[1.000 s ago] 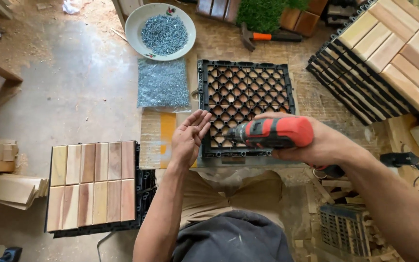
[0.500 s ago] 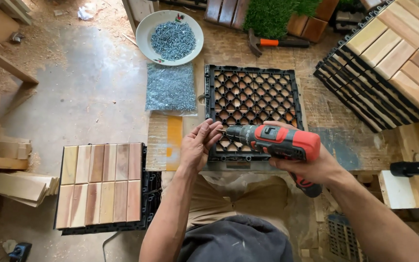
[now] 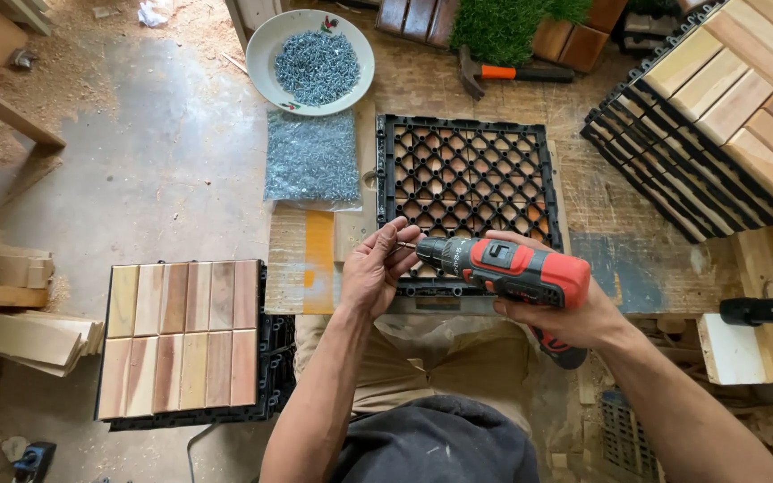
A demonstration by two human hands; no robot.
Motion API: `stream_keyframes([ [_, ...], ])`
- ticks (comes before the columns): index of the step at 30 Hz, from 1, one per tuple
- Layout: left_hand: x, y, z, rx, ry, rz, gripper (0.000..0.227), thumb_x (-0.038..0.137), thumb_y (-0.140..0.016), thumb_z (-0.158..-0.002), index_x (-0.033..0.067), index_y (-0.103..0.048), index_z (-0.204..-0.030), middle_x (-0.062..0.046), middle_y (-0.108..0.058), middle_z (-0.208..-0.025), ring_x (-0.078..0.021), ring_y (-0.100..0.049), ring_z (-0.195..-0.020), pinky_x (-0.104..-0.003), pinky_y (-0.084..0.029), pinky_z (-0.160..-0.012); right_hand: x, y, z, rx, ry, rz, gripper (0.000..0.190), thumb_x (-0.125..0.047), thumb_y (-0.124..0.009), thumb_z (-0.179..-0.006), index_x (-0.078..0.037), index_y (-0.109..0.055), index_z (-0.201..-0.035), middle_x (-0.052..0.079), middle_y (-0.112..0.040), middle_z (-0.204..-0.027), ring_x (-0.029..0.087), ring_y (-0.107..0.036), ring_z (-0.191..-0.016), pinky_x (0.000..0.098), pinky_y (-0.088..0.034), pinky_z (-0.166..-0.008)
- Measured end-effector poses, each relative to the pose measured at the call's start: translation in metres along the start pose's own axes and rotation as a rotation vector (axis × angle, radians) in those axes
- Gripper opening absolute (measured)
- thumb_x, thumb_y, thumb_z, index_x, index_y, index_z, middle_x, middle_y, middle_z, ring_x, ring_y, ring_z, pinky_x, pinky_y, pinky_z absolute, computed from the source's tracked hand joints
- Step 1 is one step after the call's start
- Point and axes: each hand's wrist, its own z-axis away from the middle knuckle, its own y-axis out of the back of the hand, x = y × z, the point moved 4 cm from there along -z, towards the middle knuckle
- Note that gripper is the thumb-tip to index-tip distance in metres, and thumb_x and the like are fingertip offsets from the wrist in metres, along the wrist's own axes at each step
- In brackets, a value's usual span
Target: Assembling wooden interlocking deck tiles by placing slats on a plastic base and securing them with screws using a power drill.
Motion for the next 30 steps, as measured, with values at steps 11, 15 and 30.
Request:
stream_keyframes([
  [11, -0.005, -0.001, 0.002, 0.071, 0.040, 0.049, 0.033, 0.024, -0.068, -0.100, 0.0011, -0.070, -0.124, -0.022, -0.074, -0.114, -0.0362, -0.072, -0.104, -0.044, -0.063, -0.085, -0.021, -0.013, 0.000, -0.079, 0.177, 0.152, 0.075, -0.020, -0.087, -0.072, -0.012, -0.062, -0.143, 0.015, -0.069, -0.136, 0.034, -0.066, -0.123, 0.0499, -0.048, -0.102],
  [15, 0.007, -0.008, 0.002, 0.034, 0.008, 0.030, 0.038, 0.025, -0.067, -0.100, -0.0004, -0.067, -0.129, -0.025, -0.072, -0.118, -0.0388, -0.070, -0.107, -0.045, -0.063, -0.087, -0.022, -0.016, -0.007, -0.007, 0.152, 0.160, 0.080, -0.019, -0.086, -0.067, -0.016, -0.063, -0.144, 0.011, -0.070, -0.136, 0.031, -0.066, -0.123, 0.0458, -0.048, -0.103],
  [30, 0.046, 0.029, 0.002, 0.118, -0.196, -0.388, 0.028, 0.009, -0.045, -0.104, 0.0018, -0.070, -0.115, 0.001, -0.043, -0.060, -0.0060, -0.038, -0.047, -0.019, -0.035, -0.047, -0.101, 0.009, -0.092, -0.189, -0.337, 0.136, 0.008, -0.004, -0.083, -0.070, 0.001, -0.080, -0.076, 0.012, -0.064, -0.044, 0.017, -0.058, -0.036, 0.0310, -0.050, -0.040],
])
